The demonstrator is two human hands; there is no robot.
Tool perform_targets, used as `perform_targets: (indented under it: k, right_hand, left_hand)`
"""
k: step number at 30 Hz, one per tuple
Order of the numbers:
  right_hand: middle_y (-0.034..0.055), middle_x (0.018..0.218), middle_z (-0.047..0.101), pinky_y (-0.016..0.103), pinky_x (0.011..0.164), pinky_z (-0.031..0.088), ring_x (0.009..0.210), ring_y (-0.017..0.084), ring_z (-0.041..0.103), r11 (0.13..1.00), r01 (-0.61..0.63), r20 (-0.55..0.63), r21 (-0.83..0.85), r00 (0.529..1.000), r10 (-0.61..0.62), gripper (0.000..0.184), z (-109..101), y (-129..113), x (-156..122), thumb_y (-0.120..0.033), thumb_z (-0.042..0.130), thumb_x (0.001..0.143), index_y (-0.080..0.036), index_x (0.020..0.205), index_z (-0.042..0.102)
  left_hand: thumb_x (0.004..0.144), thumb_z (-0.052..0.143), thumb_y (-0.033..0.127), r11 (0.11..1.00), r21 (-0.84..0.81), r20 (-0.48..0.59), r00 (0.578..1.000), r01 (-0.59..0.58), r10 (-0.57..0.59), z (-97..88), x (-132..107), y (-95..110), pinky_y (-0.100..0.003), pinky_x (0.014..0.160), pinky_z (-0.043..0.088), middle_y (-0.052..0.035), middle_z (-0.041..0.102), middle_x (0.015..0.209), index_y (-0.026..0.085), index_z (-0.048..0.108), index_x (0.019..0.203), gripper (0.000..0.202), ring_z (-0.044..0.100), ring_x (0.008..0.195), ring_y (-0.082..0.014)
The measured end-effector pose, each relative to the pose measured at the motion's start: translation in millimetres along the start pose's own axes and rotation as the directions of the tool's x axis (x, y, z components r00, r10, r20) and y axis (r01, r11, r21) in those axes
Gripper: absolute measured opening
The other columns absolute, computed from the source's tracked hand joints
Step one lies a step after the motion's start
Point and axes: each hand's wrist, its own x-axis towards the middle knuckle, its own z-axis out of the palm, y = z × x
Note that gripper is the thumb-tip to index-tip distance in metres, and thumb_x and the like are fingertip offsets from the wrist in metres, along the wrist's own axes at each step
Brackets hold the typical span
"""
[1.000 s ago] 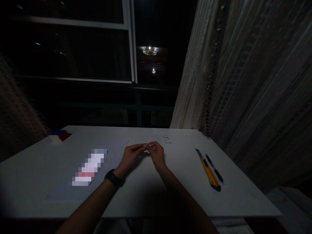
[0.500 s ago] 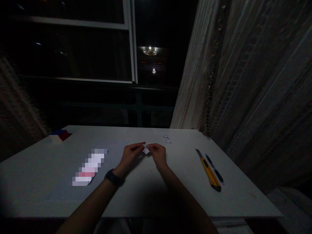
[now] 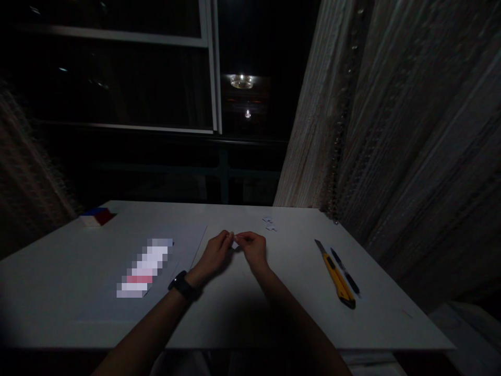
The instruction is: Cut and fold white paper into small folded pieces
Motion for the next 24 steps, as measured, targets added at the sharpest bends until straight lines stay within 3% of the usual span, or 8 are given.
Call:
perform_targets:
  k: [8,13,16,20,24]
  right_hand:
    - [-0.0061,0.05,0.056,0.025,0.049,0.043,0.047,0.011,0.053,0.993,0.021,0.017,0.116,1.0,-0.023,0.031,2.2,1.9,-1.0,-0.031,0.075,0.054,-0.019,0.075,0.057]
    - [-0.0063,0.05,0.055,0.026,0.05,0.045,0.048,0.011,0.053,0.988,-0.005,-0.022,0.156,1.0,0.009,0.032,5.1,4.4,-2.4,-0.032,0.076,0.052,-0.019,0.071,0.053]
    - [-0.0045,0.053,0.057,0.027,0.051,0.047,0.051,0.013,0.055,0.987,-0.042,0.015,0.156,0.999,0.04,0.033,4.3,2.6,-2.2,-0.037,0.075,0.054,-0.02,0.073,0.053]
    - [0.0003,0.065,0.062,0.026,0.056,0.047,0.063,0.015,0.059,0.993,-0.028,0.106,0.111,0.994,0.016,0.032,0.3,0.7,1.0,-0.047,0.066,0.063,-0.019,0.074,0.054]
    - [-0.0021,0.056,0.054,0.022,0.05,0.041,0.054,0.012,0.052,0.998,0.026,0.184,-0.048,0.983,-0.017,0.035,-2.1,3.6,3.3,-0.052,0.057,0.07,-0.018,0.065,0.054]
  left_hand:
    - [0.088,0.031,0.038,0.999,0.045,-0.009,1.0,-0.014,0.014,4.9,0.2,-4.9,-0.026,0.057,0.034,-0.0006,0.052,0.064,0.019,0.047,0.07,0.031,0.048,0.059,-0.0142]
    - [0.089,0.03,0.036,0.995,0.099,-0.021,1.0,-0.015,0.017,6.8,-0.3,-5.7,-0.026,0.058,0.033,-0.0012,0.053,0.065,0.019,0.046,0.073,0.029,0.049,0.059,-0.0145]
    - [0.088,0.032,0.036,0.995,0.096,-0.036,0.999,0.008,-0.005,6.2,0.9,-6.6,-0.026,0.058,0.033,-0.0014,0.054,0.065,0.019,0.047,0.073,0.027,0.05,0.06,-0.0145]
    - [0.087,0.034,0.037,0.995,0.088,-0.054,0.998,0.044,-0.039,4.8,2.8,-7.5,-0.025,0.056,0.033,-0.0012,0.054,0.063,0.019,0.048,0.071,0.028,0.05,0.059,-0.0146]
    - [0.086,0.035,0.037,0.998,0.062,-0.07,0.997,0.029,-0.025,4.2,3.0,-7.8,-0.024,0.054,0.031,-0.0003,0.052,0.06,0.019,0.048,0.067,0.029,0.048,0.056,-0.0137]
